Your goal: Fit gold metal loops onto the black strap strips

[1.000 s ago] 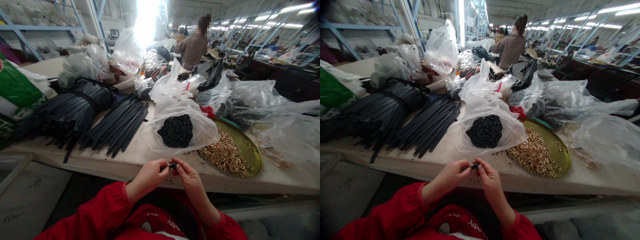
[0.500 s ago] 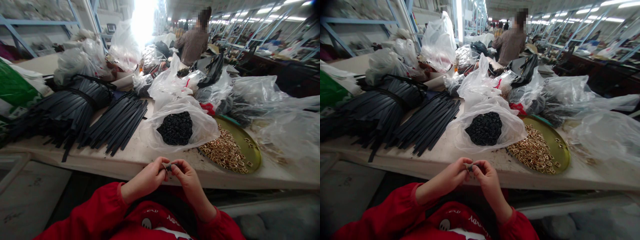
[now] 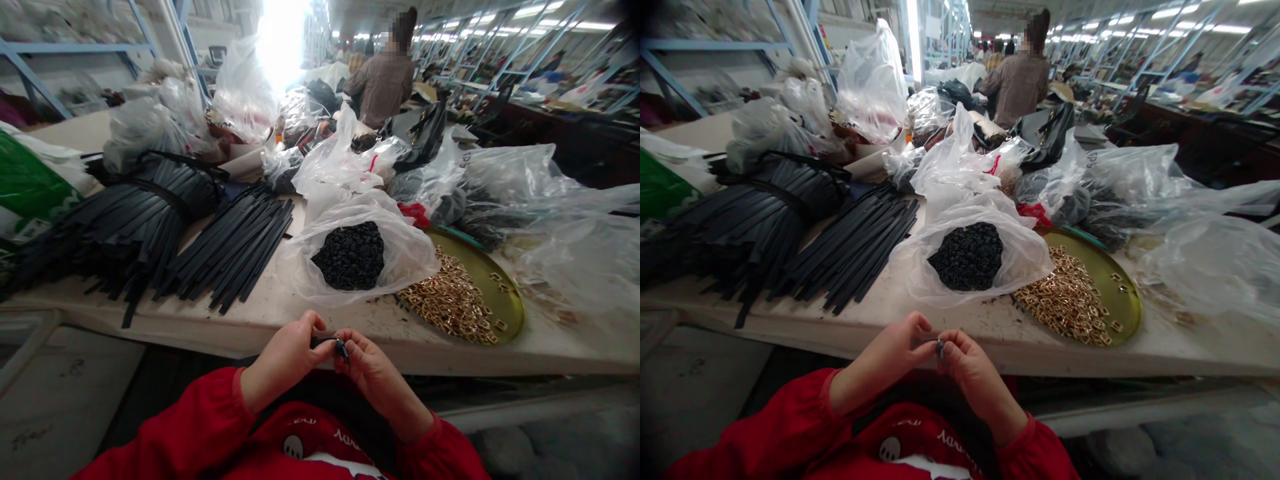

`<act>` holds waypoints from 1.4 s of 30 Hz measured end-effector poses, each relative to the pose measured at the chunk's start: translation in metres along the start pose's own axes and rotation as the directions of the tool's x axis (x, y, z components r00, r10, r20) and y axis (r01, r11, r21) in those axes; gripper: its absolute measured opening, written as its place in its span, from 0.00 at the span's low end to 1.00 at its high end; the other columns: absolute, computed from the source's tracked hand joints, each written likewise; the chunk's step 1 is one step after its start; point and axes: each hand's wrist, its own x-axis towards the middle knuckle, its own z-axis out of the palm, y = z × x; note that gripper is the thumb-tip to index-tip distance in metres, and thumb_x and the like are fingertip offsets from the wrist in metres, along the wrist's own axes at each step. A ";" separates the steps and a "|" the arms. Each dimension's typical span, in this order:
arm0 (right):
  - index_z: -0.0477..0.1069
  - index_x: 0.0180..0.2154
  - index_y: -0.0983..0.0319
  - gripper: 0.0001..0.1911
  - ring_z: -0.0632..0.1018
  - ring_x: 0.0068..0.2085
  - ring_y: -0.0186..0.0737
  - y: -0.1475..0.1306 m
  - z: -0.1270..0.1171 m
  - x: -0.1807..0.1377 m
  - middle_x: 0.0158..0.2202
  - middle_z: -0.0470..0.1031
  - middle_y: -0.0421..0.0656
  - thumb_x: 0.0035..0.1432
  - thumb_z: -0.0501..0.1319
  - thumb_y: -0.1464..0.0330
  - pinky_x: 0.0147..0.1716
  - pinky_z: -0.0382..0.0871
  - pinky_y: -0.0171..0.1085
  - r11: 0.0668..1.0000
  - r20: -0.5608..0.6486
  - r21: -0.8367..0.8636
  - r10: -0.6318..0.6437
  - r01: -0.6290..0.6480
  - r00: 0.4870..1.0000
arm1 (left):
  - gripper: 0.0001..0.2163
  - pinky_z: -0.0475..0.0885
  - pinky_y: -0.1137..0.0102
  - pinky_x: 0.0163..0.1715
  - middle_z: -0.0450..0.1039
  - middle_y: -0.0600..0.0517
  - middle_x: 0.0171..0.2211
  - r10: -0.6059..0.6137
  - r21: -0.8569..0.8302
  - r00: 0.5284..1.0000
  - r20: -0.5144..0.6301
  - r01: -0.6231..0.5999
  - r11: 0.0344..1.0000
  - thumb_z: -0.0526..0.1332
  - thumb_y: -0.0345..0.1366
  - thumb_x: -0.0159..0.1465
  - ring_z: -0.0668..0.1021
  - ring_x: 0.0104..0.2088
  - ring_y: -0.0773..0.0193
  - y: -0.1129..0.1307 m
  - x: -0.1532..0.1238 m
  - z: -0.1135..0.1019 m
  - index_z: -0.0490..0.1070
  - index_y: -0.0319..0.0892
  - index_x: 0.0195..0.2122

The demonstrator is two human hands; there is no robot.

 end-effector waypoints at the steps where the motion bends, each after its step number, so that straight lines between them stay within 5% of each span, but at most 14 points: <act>1: 0.67 0.31 0.62 0.15 0.66 0.25 0.28 0.001 -0.001 -0.001 0.25 0.67 0.36 0.44 0.67 0.61 0.26 0.59 0.29 1.000 0.014 0.001 0.006 -0.006 1.000 | 0.13 0.64 0.70 0.27 0.73 0.51 0.30 0.000 0.027 1.000 0.000 0.000 1.000 0.58 0.45 0.56 0.74 0.30 0.61 0.000 0.000 0.001 0.65 0.41 0.36; 6: 0.60 0.27 0.62 0.17 0.65 0.25 0.27 0.004 -0.002 -0.006 0.24 0.64 0.34 0.43 0.68 0.65 0.26 0.56 0.28 1.000 0.066 0.008 -0.015 0.014 0.998 | 0.11 0.62 0.72 0.25 0.73 0.52 0.28 0.008 0.027 1.000 0.020 -0.008 1.000 0.58 0.44 0.56 0.73 0.28 0.62 0.002 -0.001 0.004 0.66 0.41 0.32; 11: 0.56 0.23 0.61 0.19 0.65 0.26 0.28 0.003 -0.001 -0.008 0.25 0.63 0.34 0.43 0.67 0.65 0.27 0.58 0.29 0.995 0.030 0.005 -0.102 0.102 0.994 | 0.08 0.66 0.72 0.32 0.74 0.53 0.32 0.069 -0.189 0.992 0.110 -0.047 0.981 0.57 0.37 0.56 0.74 0.33 0.64 0.007 -0.008 0.004 0.70 0.41 0.35; 17: 0.56 0.29 0.59 0.16 0.67 0.23 0.30 0.008 -0.004 -0.004 0.23 0.65 0.34 0.49 0.62 0.60 0.24 0.61 0.31 0.872 -0.185 -0.417 -0.358 0.257 0.915 | 0.11 0.67 0.74 0.27 0.73 0.52 0.30 0.004 -0.476 0.971 0.240 0.114 0.872 0.55 0.34 0.56 0.72 0.27 0.68 0.000 -0.014 0.008 0.69 0.37 0.39; 21: 0.62 0.34 0.59 0.08 0.69 0.25 0.32 0.008 -0.009 -0.008 0.25 0.67 0.36 0.54 0.57 0.62 0.25 0.61 0.31 0.696 -0.019 -0.671 -0.362 0.256 0.932 | 0.12 0.69 0.72 0.30 0.73 0.51 0.32 0.005 -0.564 0.937 0.350 0.207 0.799 0.56 0.34 0.57 0.74 0.28 0.68 -0.005 -0.016 0.010 0.69 0.37 0.41; 27: 0.64 0.30 0.60 0.05 0.68 0.27 0.32 0.006 -0.014 -0.021 0.24 0.67 0.36 0.56 0.54 0.65 0.26 0.61 0.31 0.560 0.139 -0.778 -0.288 0.284 0.948 | 0.15 0.68 0.73 0.31 0.73 0.52 0.28 0.018 -0.580 0.851 0.525 0.342 0.739 0.58 0.35 0.56 0.74 0.29 0.68 -0.006 -0.020 0.006 0.67 0.36 0.44; 31: 0.65 0.31 0.60 0.04 0.69 0.29 0.33 0.007 -0.013 -0.027 0.27 0.68 0.38 0.56 0.54 0.67 0.29 0.61 0.32 0.449 0.207 -0.833 -0.290 0.324 0.934 | 0.15 0.68 0.72 0.30 0.73 0.51 0.29 -0.014 -0.564 0.847 0.532 0.366 0.740 0.57 0.36 0.57 0.75 0.28 0.68 -0.007 -0.021 0.012 0.66 0.36 0.44; 35: 0.63 0.31 0.60 0.07 0.69 0.29 0.34 0.009 -0.014 -0.031 0.27 0.67 0.38 0.58 0.52 0.65 0.29 0.62 0.32 0.526 0.189 -0.795 -0.260 0.302 0.947 | 0.12 0.67 0.75 0.25 0.73 0.52 0.27 -0.028 -0.498 0.858 0.514 0.325 0.804 0.56 0.37 0.57 0.74 0.26 0.68 -0.006 -0.023 0.014 0.66 0.37 0.40; 38: 0.63 0.31 0.60 0.09 0.68 0.30 0.34 0.011 -0.015 -0.033 0.27 0.66 0.38 0.59 0.51 0.63 0.29 0.62 0.32 0.590 0.151 -0.757 -0.259 0.280 0.954 | 0.12 0.61 0.77 0.18 0.68 0.55 0.20 -0.055 -0.336 0.806 0.590 0.307 0.891 0.52 0.41 0.59 0.69 0.19 0.71 -0.002 -0.024 0.006 0.68 0.38 0.29; 42: 0.63 0.32 0.60 0.07 0.68 0.30 0.34 0.014 -0.016 -0.033 0.28 0.67 0.39 0.59 0.51 0.64 0.30 0.61 0.33 0.533 0.180 -0.788 -0.278 0.307 0.944 | 0.12 0.58 0.77 0.19 0.64 0.58 0.19 -0.003 -0.296 0.792 0.610 0.232 0.926 0.53 0.41 0.58 0.64 0.20 0.72 -0.002 -0.026 -0.003 0.68 0.39 0.25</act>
